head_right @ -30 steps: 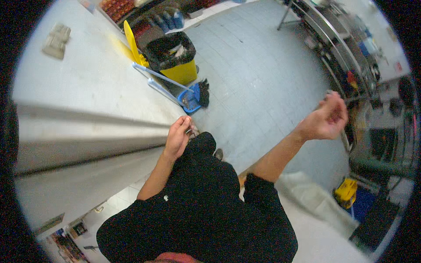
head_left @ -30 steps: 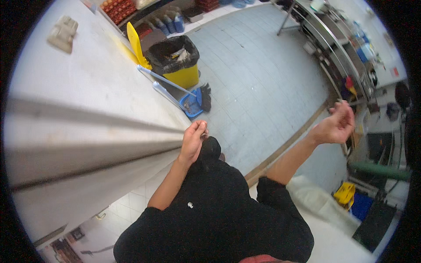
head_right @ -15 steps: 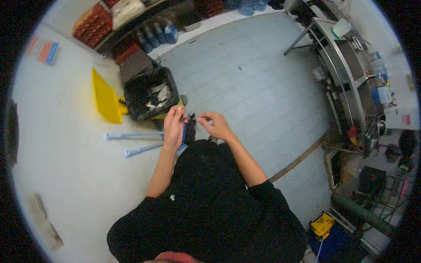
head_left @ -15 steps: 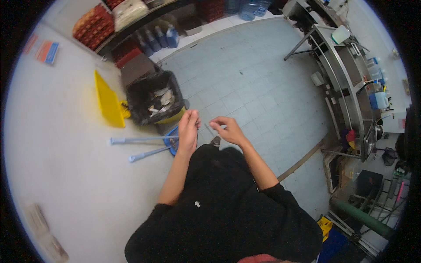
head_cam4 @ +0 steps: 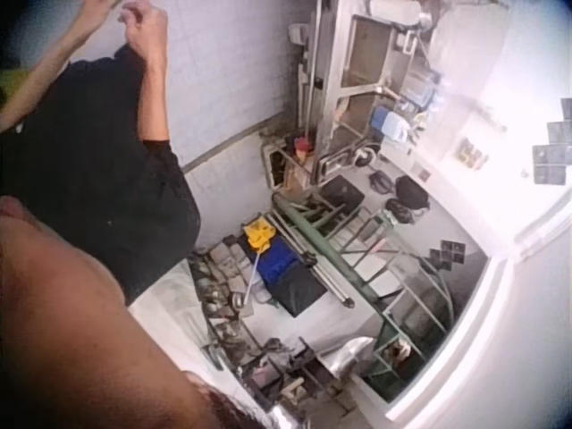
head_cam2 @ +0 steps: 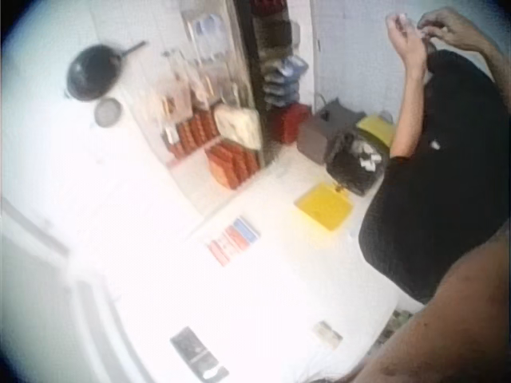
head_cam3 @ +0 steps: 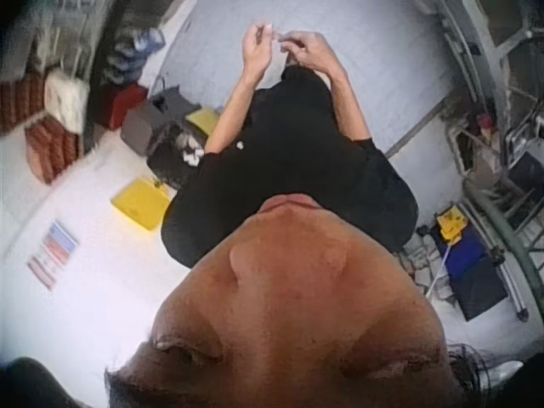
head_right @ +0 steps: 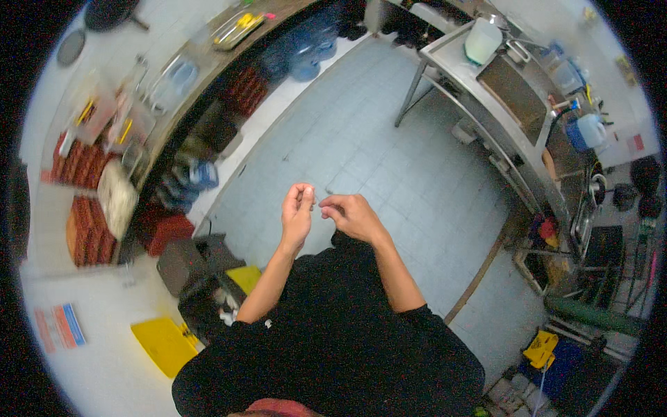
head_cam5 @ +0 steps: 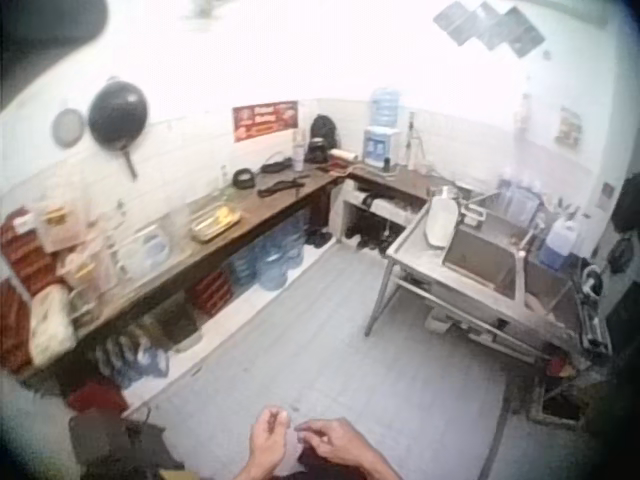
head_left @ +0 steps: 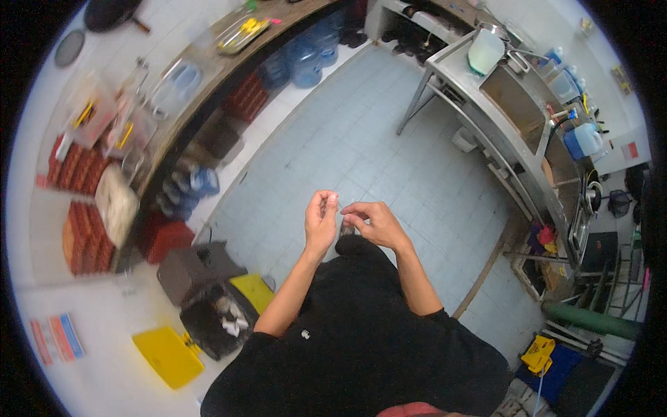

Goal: The person assembles blue pens by inserting ink cartridges into barrels and attaching caps. They also use a knife to scrape a small white object on the countertop and briefly wipe a stainless steel table with a green cloth. The person handles the pen components one at a time, repeatedly assembling and disassembling them.

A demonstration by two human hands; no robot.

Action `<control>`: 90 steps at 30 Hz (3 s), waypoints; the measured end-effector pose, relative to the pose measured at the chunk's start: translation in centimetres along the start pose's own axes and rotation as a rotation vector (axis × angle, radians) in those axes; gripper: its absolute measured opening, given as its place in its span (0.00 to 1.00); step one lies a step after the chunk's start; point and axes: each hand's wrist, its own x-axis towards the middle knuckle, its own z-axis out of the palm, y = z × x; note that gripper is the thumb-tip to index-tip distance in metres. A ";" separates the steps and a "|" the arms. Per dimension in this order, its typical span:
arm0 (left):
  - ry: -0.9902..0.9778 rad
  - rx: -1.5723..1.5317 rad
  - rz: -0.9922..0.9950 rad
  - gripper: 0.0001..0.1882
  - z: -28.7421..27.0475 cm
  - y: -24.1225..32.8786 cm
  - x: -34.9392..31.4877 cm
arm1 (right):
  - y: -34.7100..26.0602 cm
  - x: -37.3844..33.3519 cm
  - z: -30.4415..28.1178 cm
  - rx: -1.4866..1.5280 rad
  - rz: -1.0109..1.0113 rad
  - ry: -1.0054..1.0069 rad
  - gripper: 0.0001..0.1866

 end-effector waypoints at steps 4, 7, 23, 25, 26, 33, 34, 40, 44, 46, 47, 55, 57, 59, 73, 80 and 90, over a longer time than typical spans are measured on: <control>0.043 0.122 0.119 0.11 2.7 2.0 12.9 | -0.6 12.1 -9.6 -0.136 -0.081 -0.038 0.10; 0.045 0.072 0.069 0.10 4.3 3.5 22.1 | -0.2 20.8 -15.4 -0.197 -0.136 -0.067 0.11; -0.342 0.102 -0.050 0.10 24.1 3.1 76.0 | 12.5 58.6 -45.3 0.128 0.217 0.225 0.10; -0.480 0.141 -0.059 0.10 28.2 3.8 82.9 | 14.8 62.2 -49.8 0.226 0.201 0.322 0.11; -0.549 0.167 -0.081 0.11 30.5 3.8 85.6 | 16.2 63.4 -51.9 0.273 0.201 0.366 0.11; -0.618 0.218 -0.152 0.12 43.4 1.1 103.8 | 26.4 74.8 -67.6 0.291 0.218 0.436 0.14; -0.553 0.219 -0.171 0.12 45.0 0.6 106.3 | 28.1 76.5 -70.2 0.210 0.192 0.478 0.14; -0.268 0.004 -0.236 0.10 51.1 4.0 120.5 | 34.8 87.4 -87.2 0.023 0.241 0.588 0.14; -0.178 -0.084 -0.209 0.10 54.5 6.3 128.9 | 37.6 92.7 -97.1 -0.065 0.314 0.695 0.12; -0.141 -0.088 -0.218 0.11 56.0 6.5 132.8 | 38.1 95.2 -101.1 -0.086 0.334 0.771 0.11; -0.120 -0.076 -0.244 0.11 57.3 6.7 134.6 | 38.2 96.3 -102.9 -0.094 0.345 0.816 0.11; -0.267 -0.189 -0.336 0.14 66.1 6.3 147.5 | 42.0 103.9 -112.4 -0.313 0.569 0.893 0.11; -0.291 -0.152 -0.349 0.14 68.0 6.0 150.8 | 42.0 105.0 -114.5 -0.393 0.677 0.885 0.11; -0.341 -0.169 -0.359 0.14 69.5 5.3 154.0 | 41.9 105.8 -116.3 -0.439 0.744 0.910 0.11; -0.389 -0.174 -0.430 0.11 79.4 7.0 163.4 | 47.2 101.8 -118.7 -0.519 1.009 0.912 0.14; -0.502 -0.222 -0.489 0.11 84.6 6.9 160.5 | 40.6 101.7 -122.4 -0.473 0.892 1.002 0.12; -0.404 -0.260 -0.540 0.11 83.9 5.4 157.2 | 46.7 101.0 -119.2 -0.528 0.672 0.964 0.11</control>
